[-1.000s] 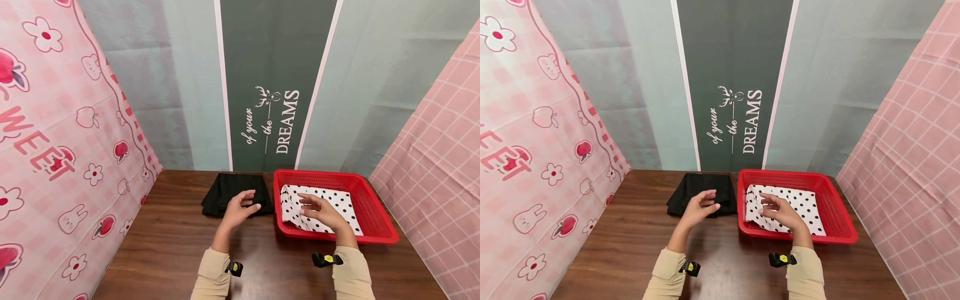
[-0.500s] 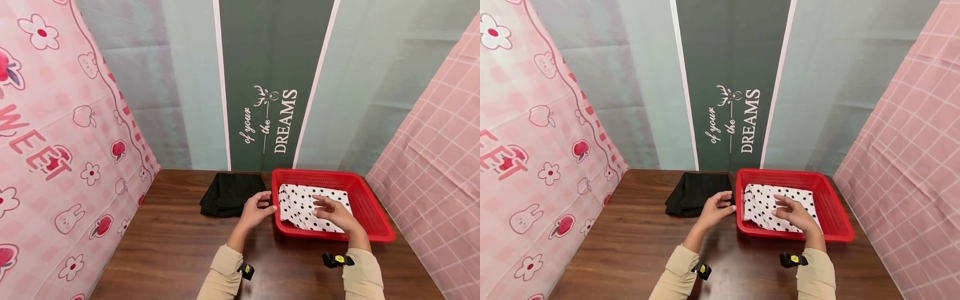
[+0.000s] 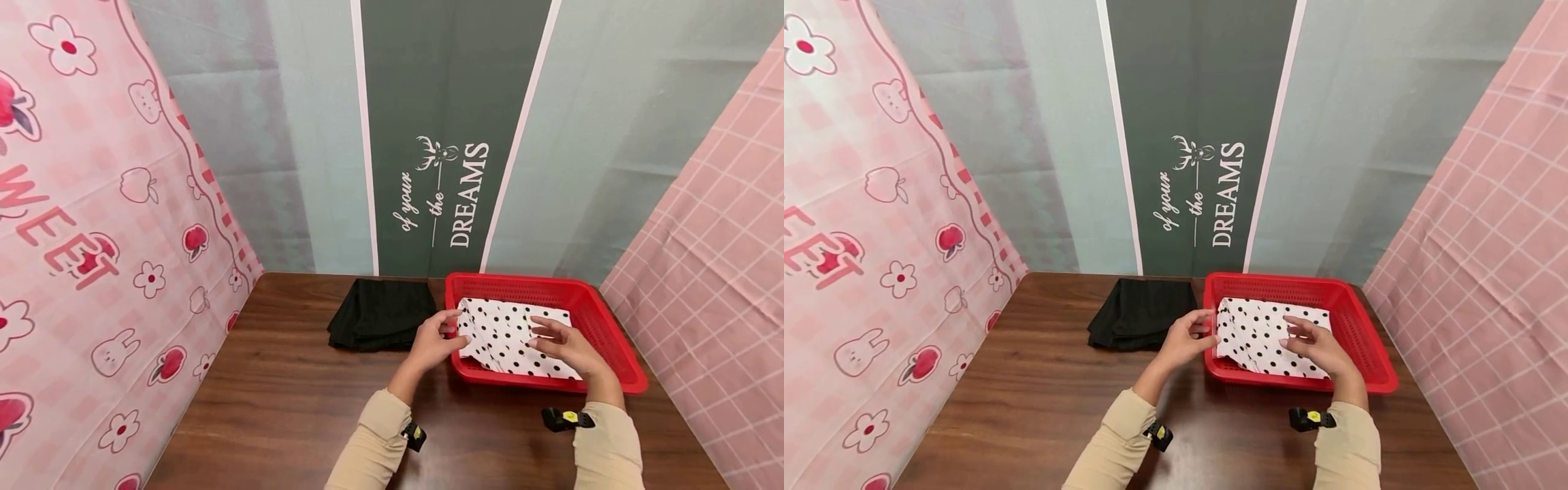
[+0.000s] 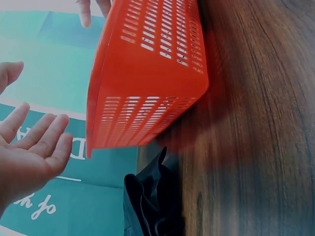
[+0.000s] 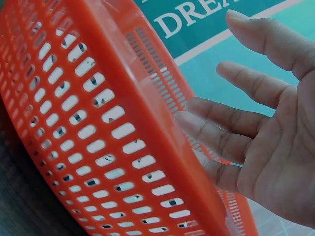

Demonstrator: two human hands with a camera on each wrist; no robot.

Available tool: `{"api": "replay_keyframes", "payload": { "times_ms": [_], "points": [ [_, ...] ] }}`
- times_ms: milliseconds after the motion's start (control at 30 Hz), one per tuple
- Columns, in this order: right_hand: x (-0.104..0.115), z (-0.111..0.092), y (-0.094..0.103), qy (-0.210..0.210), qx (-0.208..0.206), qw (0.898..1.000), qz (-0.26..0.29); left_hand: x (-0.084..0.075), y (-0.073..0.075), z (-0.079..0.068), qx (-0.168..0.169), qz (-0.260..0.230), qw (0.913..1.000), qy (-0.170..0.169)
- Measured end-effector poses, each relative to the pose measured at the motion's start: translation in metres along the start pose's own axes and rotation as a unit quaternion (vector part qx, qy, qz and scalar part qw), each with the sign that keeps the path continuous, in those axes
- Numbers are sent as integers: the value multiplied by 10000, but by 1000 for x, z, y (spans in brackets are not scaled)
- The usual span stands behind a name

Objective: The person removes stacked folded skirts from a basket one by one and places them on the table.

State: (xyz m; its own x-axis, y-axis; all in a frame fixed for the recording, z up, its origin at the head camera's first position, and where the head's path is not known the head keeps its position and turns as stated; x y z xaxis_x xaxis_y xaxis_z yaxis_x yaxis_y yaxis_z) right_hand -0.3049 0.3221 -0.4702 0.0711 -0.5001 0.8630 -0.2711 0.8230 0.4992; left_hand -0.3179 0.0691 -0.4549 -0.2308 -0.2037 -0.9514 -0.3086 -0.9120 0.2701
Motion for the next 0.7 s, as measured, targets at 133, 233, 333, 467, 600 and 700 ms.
{"api": "replay_keyframes", "payload": {
  "times_ms": [133,233,333,467,600,700],
  "points": [
    [-4,0,9,-164,-43,9999,-33,-2,-5,5,12,115,9999,47],
    [-7,1,14,-256,-70,9995,152,-3,-8,10,50,139,9998,120],
    [-12,4,18,-313,-46,9987,396,-3,-12,15,109,174,9996,200],
    [-18,9,21,-299,60,9980,559,-6,-16,21,175,92,9995,226],
    [-23,14,27,-325,89,9966,753,-6,-23,27,280,-17,9993,245],
    [-26,17,31,-456,87,9949,893,-4,-27,31,345,76,9990,291]
  ]
}}
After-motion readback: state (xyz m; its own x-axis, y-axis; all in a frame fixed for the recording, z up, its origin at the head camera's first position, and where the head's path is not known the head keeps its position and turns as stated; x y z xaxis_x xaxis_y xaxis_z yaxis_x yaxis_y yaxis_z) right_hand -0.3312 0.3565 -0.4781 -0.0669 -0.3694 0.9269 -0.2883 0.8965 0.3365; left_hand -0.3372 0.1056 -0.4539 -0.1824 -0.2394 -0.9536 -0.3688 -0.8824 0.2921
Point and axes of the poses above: each hand's wrist, its own z-axis towards the middle knuckle, its own y-axis out of the back of the hand, x = y × z, the point moved 9 cm from there along z, towards the middle knuckle, and after that the axes turned 5 degrees about x, right-handed, at the moved point
